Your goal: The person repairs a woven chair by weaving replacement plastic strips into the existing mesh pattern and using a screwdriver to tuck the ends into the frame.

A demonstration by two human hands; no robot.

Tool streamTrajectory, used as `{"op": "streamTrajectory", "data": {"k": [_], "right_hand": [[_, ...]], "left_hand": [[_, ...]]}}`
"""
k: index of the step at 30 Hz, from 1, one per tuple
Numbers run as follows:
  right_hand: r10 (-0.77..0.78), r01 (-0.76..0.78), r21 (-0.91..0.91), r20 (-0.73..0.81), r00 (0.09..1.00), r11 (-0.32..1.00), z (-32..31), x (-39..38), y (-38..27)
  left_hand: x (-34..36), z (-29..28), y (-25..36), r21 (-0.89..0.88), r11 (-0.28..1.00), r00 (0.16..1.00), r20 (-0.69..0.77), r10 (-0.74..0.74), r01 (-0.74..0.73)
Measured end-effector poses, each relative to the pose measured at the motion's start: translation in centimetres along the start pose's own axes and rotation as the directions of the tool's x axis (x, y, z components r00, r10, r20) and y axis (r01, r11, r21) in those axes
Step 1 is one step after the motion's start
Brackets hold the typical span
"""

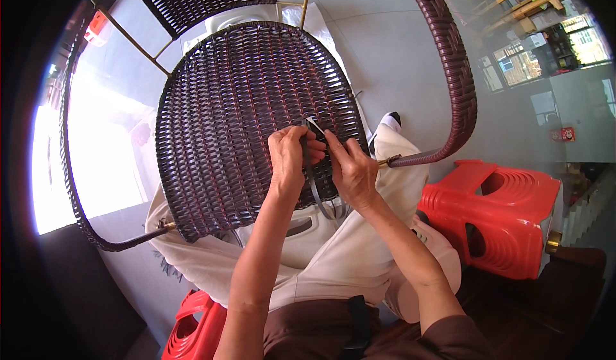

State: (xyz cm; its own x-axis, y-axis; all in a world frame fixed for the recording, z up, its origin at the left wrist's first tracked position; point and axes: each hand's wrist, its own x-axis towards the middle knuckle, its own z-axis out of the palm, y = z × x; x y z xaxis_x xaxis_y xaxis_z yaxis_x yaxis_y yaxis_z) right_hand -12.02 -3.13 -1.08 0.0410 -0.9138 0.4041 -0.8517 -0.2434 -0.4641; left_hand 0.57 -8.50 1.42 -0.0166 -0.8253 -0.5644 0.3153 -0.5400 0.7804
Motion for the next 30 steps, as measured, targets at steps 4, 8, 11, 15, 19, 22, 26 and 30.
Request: {"op": "streamTrajectory", "data": {"k": [4,8,11,15,19,22,26,30], "right_hand": [[0.011,-0.011,-0.003,0.014,1.0,1.0,-0.1,0.0,-0.2],[0.022,-0.022,-0.004,0.008,1.0,1.0,-0.2,0.0,-0.2],[0.021,-0.021,-0.004,0.008,1.0,1.0,-0.1,0.0,-0.2],[0.007,-0.007,0.007,-0.005,1.0,1.0,0.0,0.1,-0.3],[-0.005,0.005,0.0,-0.048,0.999,1.0,0.1,0.1,-0.2],[0.014,-0.014,0.002,-0.009,1.0,1.0,0.0,0.0,-0.1],[-0.006,0.006,-0.005,-0.014,1.0,1.0,0.0,-0.1,0.0],[-0.027,0.027,-0.009,-0.047,0.999,1.0,0.1,-0.1,0.1]], "left_hand": [[-0.3,0.2,0.1,0.005,1.0,1.0,-0.006,0.002,-0.002],[-0.2,0.5,-0.1,0.034,0.999,1.0,-0.001,0.005,-0.005],[0.0,0.6,-0.6,0.04,0.999,0.999,-0.004,0.035,-0.035],[0.2,0.8,-1.1,0.126,0.989,0.995,-0.047,0.083,-0.076],[0.0,1.0,-1.1,0.147,0.985,0.994,-0.057,0.098,-0.089],[-0.3,1.2,-1.2,0.141,0.985,0.992,-0.066,0.109,-0.099],[-0.3,1.4,-1.3,0.14,0.984,0.987,-0.095,0.128,-0.114],[-0.3,1.6,-1.1,0.158,0.982,0.987,-0.108,0.122,-0.105]]}}
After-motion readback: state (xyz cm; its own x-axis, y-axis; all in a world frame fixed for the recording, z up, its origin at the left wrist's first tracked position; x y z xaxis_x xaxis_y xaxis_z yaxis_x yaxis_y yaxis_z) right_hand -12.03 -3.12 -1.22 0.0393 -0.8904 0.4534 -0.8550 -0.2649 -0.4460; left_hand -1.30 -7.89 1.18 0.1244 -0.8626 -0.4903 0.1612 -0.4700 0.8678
